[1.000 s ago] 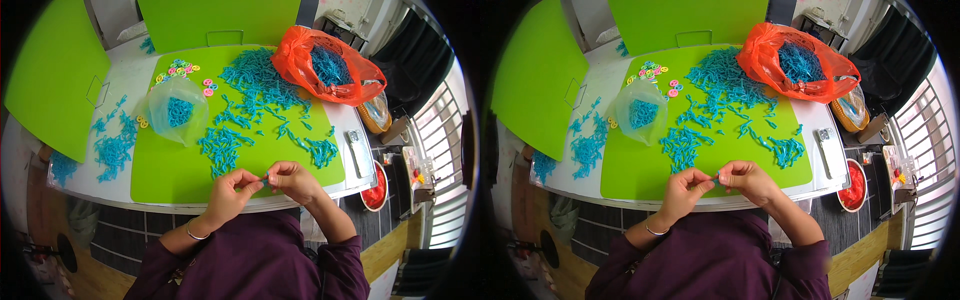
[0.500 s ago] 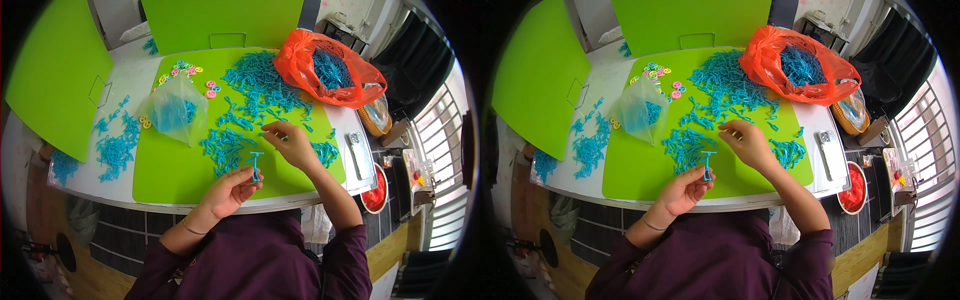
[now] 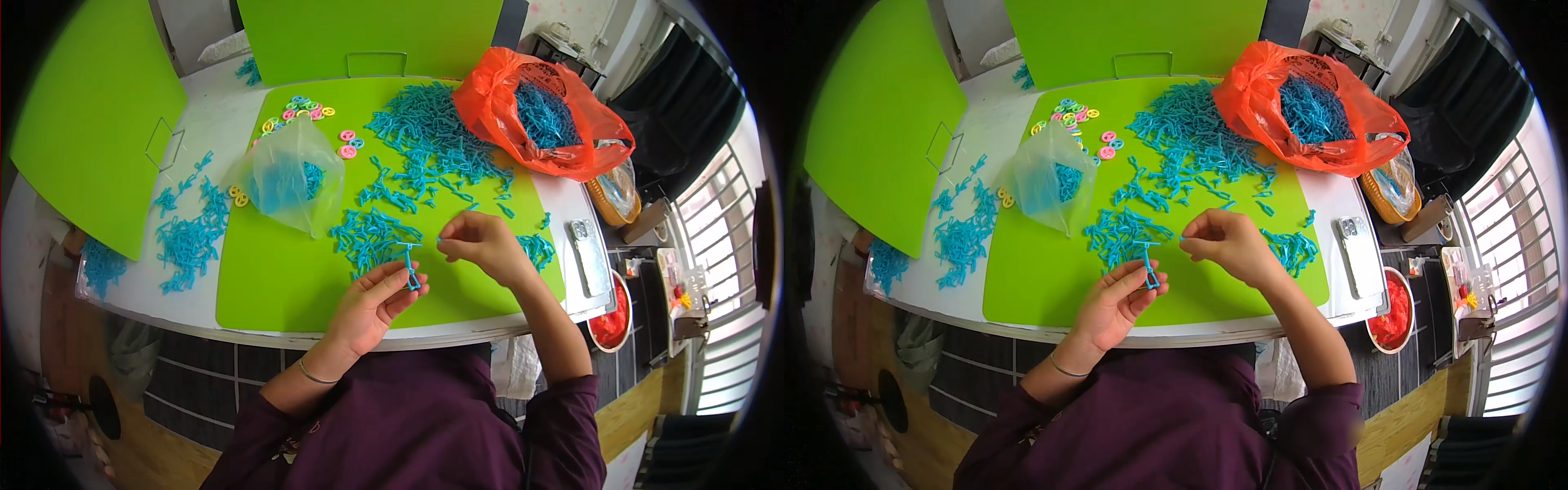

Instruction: Assembling small blue plastic toy components at a workbench.

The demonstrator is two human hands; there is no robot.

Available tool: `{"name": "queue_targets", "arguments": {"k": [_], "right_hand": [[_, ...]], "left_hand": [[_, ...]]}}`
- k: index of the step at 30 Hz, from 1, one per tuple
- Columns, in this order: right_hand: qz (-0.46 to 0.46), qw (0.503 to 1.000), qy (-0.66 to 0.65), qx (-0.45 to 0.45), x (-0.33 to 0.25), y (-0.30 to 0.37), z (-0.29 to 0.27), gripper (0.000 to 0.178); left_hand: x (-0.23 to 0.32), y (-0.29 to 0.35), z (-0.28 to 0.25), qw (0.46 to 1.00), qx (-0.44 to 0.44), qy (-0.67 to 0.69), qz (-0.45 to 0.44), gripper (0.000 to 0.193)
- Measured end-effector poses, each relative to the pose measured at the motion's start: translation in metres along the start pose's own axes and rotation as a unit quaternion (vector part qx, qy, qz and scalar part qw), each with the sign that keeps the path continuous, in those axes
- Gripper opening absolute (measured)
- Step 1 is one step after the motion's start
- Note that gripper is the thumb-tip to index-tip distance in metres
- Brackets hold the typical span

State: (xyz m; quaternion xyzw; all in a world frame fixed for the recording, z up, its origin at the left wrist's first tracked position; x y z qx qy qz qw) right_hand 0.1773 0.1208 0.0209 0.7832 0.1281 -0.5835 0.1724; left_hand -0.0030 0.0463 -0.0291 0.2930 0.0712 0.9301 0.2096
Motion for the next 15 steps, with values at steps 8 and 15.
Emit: {"name": "queue_targets", "arguments": {"k": [8, 15], "right_hand": [[-0.110, 0.989, -0.096, 0.022, 0.007, 0.040, 0.019, 0.020], [-0.145, 0.976, -0.157, 0.037, 0.009, 0.043, 0.032, 0.016]], "left_hand": [[-0.005, -0.004, 0.005, 0.998, -0.012, -0.042, 0.038, 0.020], [-0.008, -0.006, 0.003, 0.997, -0.014, -0.044, 0.060, 0.020]]}}
Point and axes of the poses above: each hand's wrist, its own y-axis away from the middle knuckle, its own z-axis out of the palm, x = y × z, the point moved 3 cm from there along -y, towards the middle knuckle, and after that the axes turned 1 degree about y, right-handed, at the moved point
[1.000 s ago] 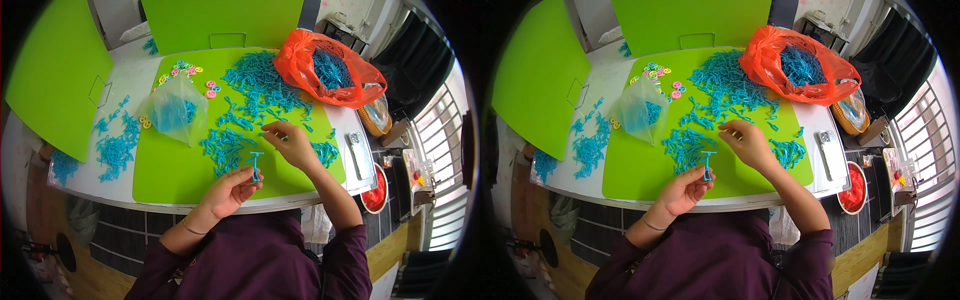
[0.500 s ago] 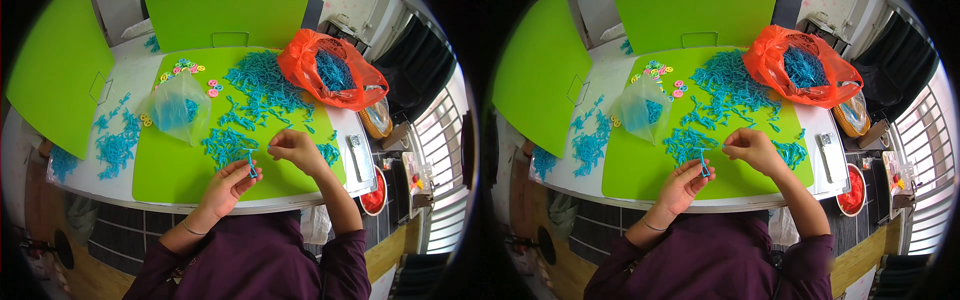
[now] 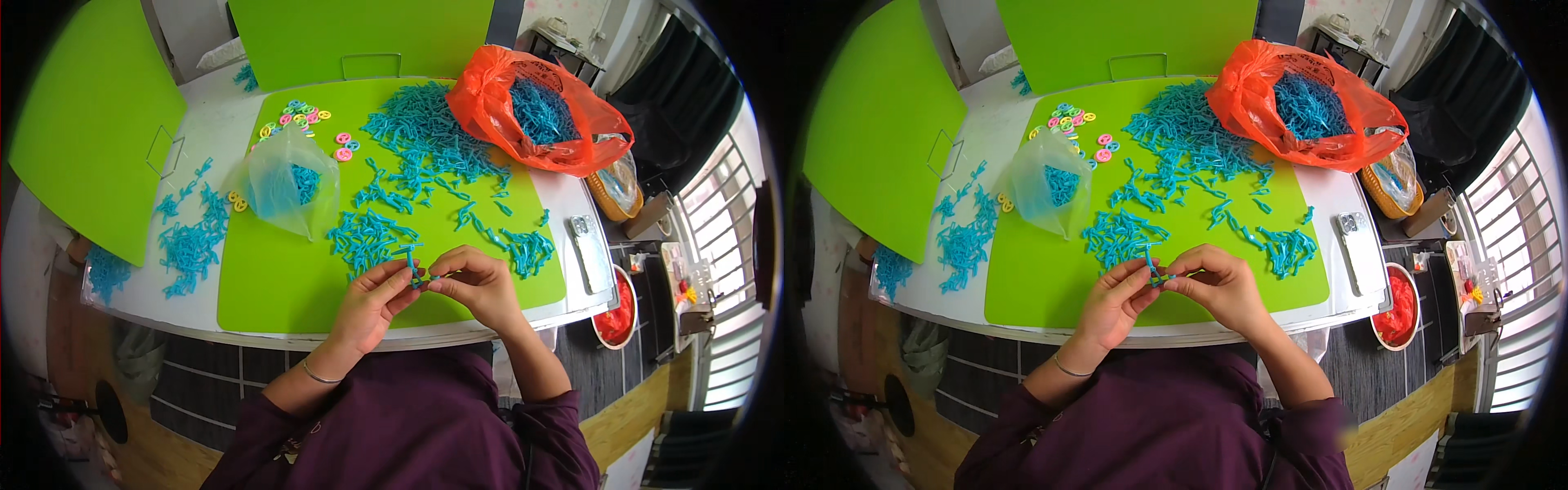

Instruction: Assembling small blue plastic toy components at a workbench.

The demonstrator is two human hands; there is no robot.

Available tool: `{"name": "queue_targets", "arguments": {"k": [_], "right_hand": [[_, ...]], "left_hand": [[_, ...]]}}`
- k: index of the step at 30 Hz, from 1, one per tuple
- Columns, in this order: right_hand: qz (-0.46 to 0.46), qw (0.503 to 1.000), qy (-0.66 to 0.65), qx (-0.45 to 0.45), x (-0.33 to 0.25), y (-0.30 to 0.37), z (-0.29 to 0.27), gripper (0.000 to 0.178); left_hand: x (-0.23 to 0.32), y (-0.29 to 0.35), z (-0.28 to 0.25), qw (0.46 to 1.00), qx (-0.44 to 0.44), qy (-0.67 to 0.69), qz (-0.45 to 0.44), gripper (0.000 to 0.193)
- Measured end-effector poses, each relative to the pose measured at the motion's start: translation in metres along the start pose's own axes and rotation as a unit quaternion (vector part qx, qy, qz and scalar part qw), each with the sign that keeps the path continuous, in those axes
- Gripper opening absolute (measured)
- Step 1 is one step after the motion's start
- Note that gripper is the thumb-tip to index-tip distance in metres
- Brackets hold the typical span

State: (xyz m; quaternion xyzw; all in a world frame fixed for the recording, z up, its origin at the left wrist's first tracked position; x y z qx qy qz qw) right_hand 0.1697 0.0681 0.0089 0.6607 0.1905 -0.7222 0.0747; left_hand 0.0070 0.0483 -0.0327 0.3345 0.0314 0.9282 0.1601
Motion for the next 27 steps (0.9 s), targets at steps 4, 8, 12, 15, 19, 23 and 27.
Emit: {"name": "queue_targets", "arguments": {"k": [4, 8, 12, 15, 19, 23, 27], "right_hand": [[-0.006, 1.000, -0.004, 0.019, 0.001, 0.001, -0.003, 0.012], [0.028, 0.999, -0.005, 0.030, -0.003, 0.003, -0.003, 0.012], [0.050, 0.998, -0.035, 0.018, -0.007, 0.008, 0.000, 0.011], [0.116, 0.985, -0.128, 0.022, -0.004, 0.008, 0.005, 0.011], [0.130, 0.979, -0.158, 0.017, 0.014, 0.010, 0.004, 0.011], [0.128, 0.967, -0.219, 0.024, 0.023, 0.010, 0.004, 0.013], [0.147, 0.961, -0.233, 0.032, 0.021, 0.010, 0.007, 0.014]], "left_hand": [[0.000, 0.000, -0.001, 1.000, 0.002, -0.019, 0.002, 0.019], [-0.002, 0.000, -0.003, 0.999, -0.001, -0.040, 0.006, 0.019], [-0.001, 0.001, -0.001, 0.998, -0.002, -0.051, 0.027, 0.018], [-0.002, 0.001, -0.002, 0.996, 0.012, -0.082, 0.042, 0.017], [-0.002, 0.001, 0.000, 0.991, -0.010, -0.108, 0.081, 0.015], [-0.002, 0.003, 0.000, 0.988, 0.008, -0.123, 0.090, 0.014], [-0.002, 0.003, 0.000, 0.989, 0.007, -0.120, 0.092, 0.014]]}}
Point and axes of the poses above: each hand's wrist, its own y-axis away from the middle knuckle, its own z-axis out of the palm, x = y × z, the point moved 3 cm from there along -y, towards the middle knuckle, and after that the axes turned 1 degree about y, right-handed, at the moved point
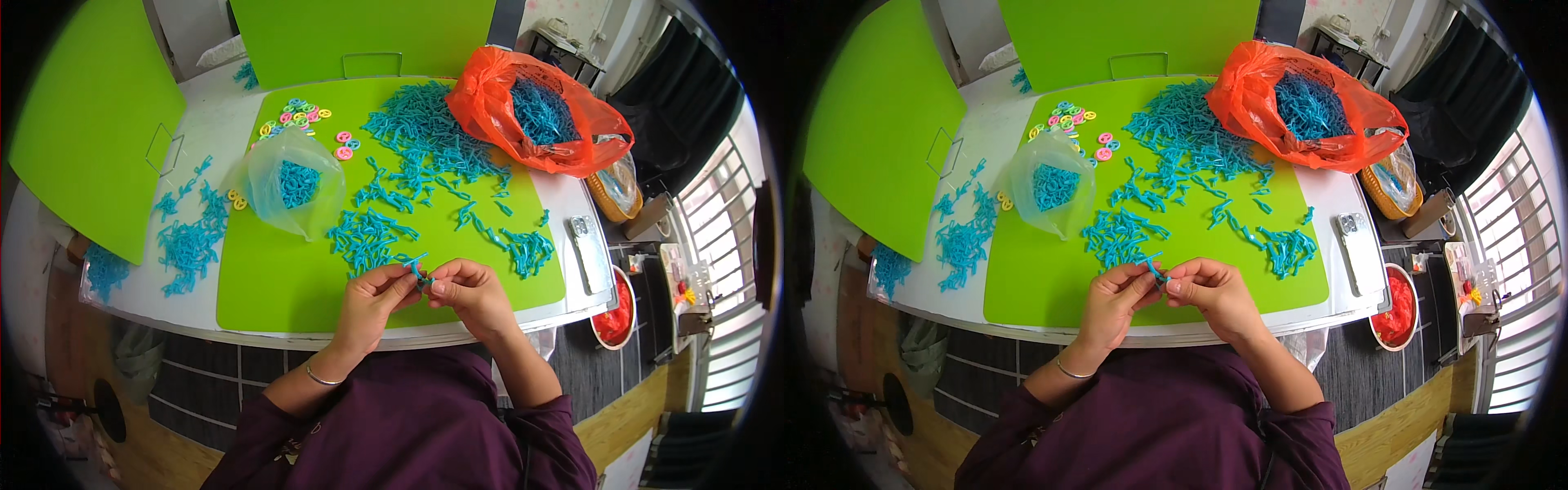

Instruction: Assembling small blue plastic toy components at a workbench.

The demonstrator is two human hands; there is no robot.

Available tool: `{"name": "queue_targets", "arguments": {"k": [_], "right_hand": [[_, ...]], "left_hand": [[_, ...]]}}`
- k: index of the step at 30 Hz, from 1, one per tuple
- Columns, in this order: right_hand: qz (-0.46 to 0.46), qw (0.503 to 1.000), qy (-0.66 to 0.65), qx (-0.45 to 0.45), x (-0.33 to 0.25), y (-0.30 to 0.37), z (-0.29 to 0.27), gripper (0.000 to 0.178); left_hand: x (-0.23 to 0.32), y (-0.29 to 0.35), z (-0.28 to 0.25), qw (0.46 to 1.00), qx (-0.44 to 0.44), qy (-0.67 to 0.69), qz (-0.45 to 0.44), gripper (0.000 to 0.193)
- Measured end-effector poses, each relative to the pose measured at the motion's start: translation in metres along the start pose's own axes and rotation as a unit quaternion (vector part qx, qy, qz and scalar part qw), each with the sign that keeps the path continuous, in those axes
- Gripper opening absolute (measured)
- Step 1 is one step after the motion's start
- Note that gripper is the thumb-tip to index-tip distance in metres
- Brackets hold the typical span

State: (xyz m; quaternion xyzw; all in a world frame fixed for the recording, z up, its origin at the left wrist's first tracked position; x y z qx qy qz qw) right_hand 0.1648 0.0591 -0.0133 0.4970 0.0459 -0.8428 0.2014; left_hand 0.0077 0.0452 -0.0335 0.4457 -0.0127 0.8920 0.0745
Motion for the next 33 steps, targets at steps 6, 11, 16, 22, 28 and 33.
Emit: {"name": "queue_targets", "arguments": {"k": [6, 11, 16, 22, 28, 33], "right_hand": [[0.004, 1.000, -0.005, 0.009, -0.001, -0.001, 0.003, 0.012], [-0.024, 0.997, 0.072, 0.030, -0.003, 0.004, 0.010, 0.008], [0.017, 0.999, 0.001, 0.032, 0.002, 0.010, 0.012, 0.006], [-0.045, 0.995, 0.081, 0.049, 0.006, 0.012, 0.013, 0.004], [-0.100, 0.987, 0.117, 0.034, 0.004, 0.011, 0.022, 0.014], [-0.052, 0.986, 0.149, -0.047, 0.008, 0.016, 0.032, 0.022]], "left_hand": [[-0.002, 0.000, -0.001, 1.000, -0.003, 0.004, 0.004, 0.014], [0.004, 0.007, 0.001, 0.961, 0.032, -0.228, 0.154, 0.009], [0.024, 0.019, 0.011, 0.848, 0.024, -0.426, 0.313, 0.009], [0.018, 0.013, 0.001, 0.883, -0.006, -0.396, 0.251, 0.012], [0.016, 0.015, 0.010, 0.956, -0.030, -0.226, 0.185, 0.031], [0.039, 0.012, -0.001, 0.978, -0.006, -0.173, 0.113, 0.030]]}}
Point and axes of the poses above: each hand's wrist, its own y-axis away from the middle knuckle, its own z-axis out of the palm, x = y × z, the point moved 3 cm from there along -y, towards the middle knuckle, and after that the axes turned 1 degree about y, right-handed, at the moved point
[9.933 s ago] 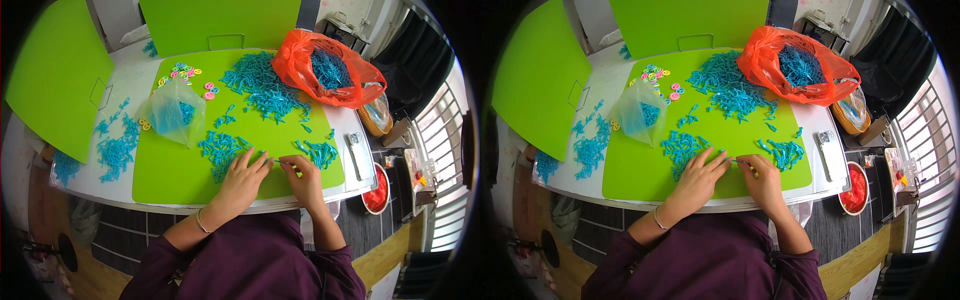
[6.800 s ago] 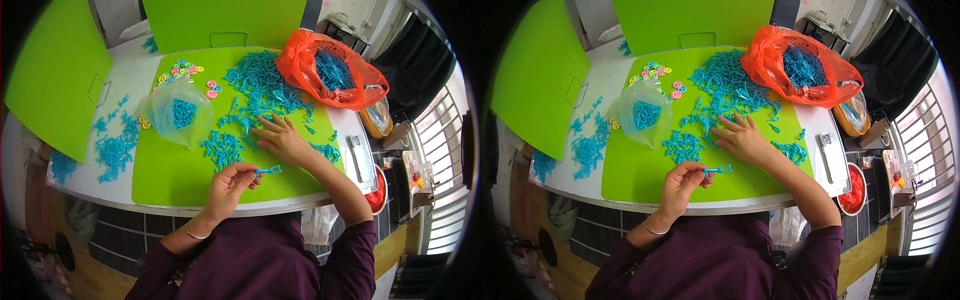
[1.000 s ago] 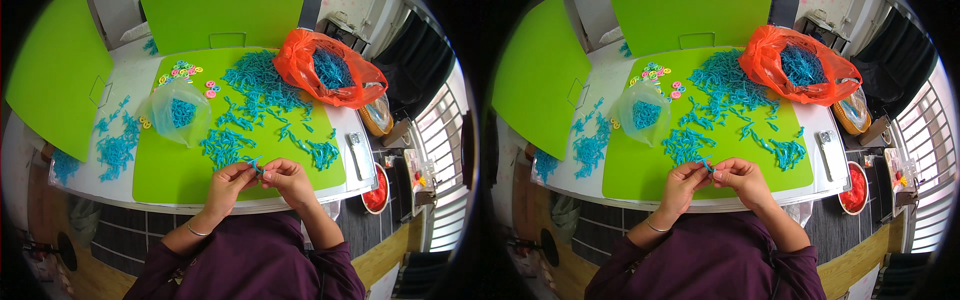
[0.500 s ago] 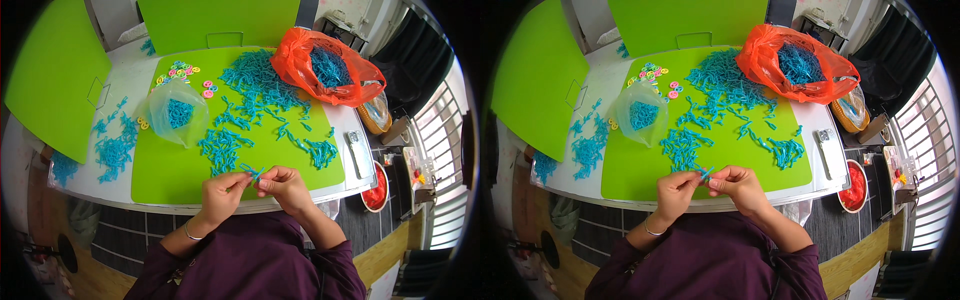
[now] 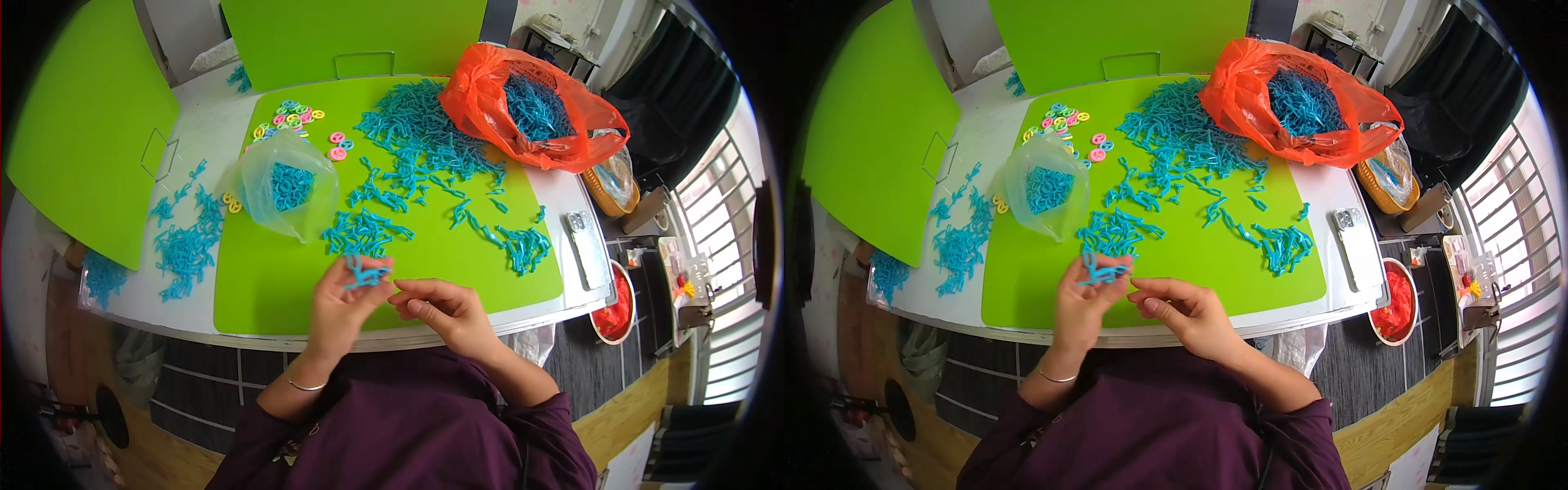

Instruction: Assembling small blue plastic toy components at a workbench.

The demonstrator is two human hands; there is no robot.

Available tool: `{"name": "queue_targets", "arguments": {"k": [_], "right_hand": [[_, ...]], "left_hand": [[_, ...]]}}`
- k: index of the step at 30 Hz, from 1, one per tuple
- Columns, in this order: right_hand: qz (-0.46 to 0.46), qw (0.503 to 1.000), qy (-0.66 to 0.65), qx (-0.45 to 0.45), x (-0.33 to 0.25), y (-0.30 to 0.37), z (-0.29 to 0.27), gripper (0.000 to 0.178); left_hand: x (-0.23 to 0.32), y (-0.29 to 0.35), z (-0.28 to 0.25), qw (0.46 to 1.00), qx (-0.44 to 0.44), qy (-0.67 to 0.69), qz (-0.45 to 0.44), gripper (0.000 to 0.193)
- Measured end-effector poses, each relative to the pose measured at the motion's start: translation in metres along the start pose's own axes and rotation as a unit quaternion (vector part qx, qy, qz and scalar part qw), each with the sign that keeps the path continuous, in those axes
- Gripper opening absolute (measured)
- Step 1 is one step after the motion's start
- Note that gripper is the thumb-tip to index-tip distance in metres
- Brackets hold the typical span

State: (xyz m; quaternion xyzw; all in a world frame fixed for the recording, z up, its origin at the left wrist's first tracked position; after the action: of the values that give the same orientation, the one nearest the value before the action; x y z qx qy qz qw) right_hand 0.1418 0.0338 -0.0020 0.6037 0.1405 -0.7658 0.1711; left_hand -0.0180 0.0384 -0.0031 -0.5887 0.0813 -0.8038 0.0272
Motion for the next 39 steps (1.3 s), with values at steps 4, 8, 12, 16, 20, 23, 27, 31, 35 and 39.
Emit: {"name": "queue_targets", "arguments": {"k": [4, 8, 12, 16, 20, 23, 27, 31, 35, 39], "right_hand": [[0.022, 0.994, 0.105, 0.014, -0.007, 0.001, -0.017, 0.024], [-0.027, 0.957, 0.287, 0.009, -0.025, -0.014, -0.049, 0.022], [-0.060, 0.853, 0.504, 0.119, -0.042, -0.047, -0.088, 0.018], [-0.147, 0.754, 0.614, 0.182, -0.038, -0.083, -0.125, 0.017], [-0.140, 0.732, 0.644, 0.172, -0.041, -0.107, -0.132, 0.019], [-0.082, 0.763, 0.627, 0.136, -0.039, -0.110, -0.131, 0.020], [-0.034, 0.834, 0.533, 0.138, -0.040, -0.099, -0.121, 0.017], [-0.102, 0.833, 0.516, 0.169, -0.048, -0.076, -0.110, 0.014], [-0.153, 0.847, 0.485, 0.154, -0.060, -0.049, -0.086, 0.013], [-0.157, 0.870, 0.440, 0.155, -0.051, -0.027, -0.072, 0.014]], "left_hand": [[0.017, -0.001, -0.053, 0.990, 0.136, -0.038, 0.029, 0.026], [0.048, 0.002, -0.123, 0.938, 0.255, -0.206, 0.116, 0.019], [0.064, 0.006, -0.191, 0.841, 0.337, -0.398, 0.144, 0.027], [0.064, 0.003, -0.225, 0.711, 0.345, -0.607, 0.089, 0.044], [0.059, -0.001, -0.220, 0.684, 0.360, -0.632, 0.063, 0.049], [0.071, 0.002, -0.187, 0.643, 0.403, -0.641, 0.116, 0.053], [0.076, 0.000, -0.119, 0.673, 0.305, -0.623, 0.257, 0.039], [0.049, -0.015, -0.054, 0.800, 0.080, -0.544, 0.239, 0.018], [0.034, -0.044, -0.023, 0.779, -0.082, -0.568, 0.253, 0.017], [0.016, -0.085, -0.008, 0.769, -0.150, -0.567, 0.253, 0.019]]}}
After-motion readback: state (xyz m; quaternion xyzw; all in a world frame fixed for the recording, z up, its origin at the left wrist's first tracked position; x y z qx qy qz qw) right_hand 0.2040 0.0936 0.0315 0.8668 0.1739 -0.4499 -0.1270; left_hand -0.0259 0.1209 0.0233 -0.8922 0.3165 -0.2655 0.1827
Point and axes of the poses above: each hand's wrist, its own y-axis away from the middle knuckle, its own z-axis out of the palm, x = y × z, the point moved 3 cm from there along -y, towards the middle knuckle, and after that the axes turned 1 degree about y, right-handed, at the moved point
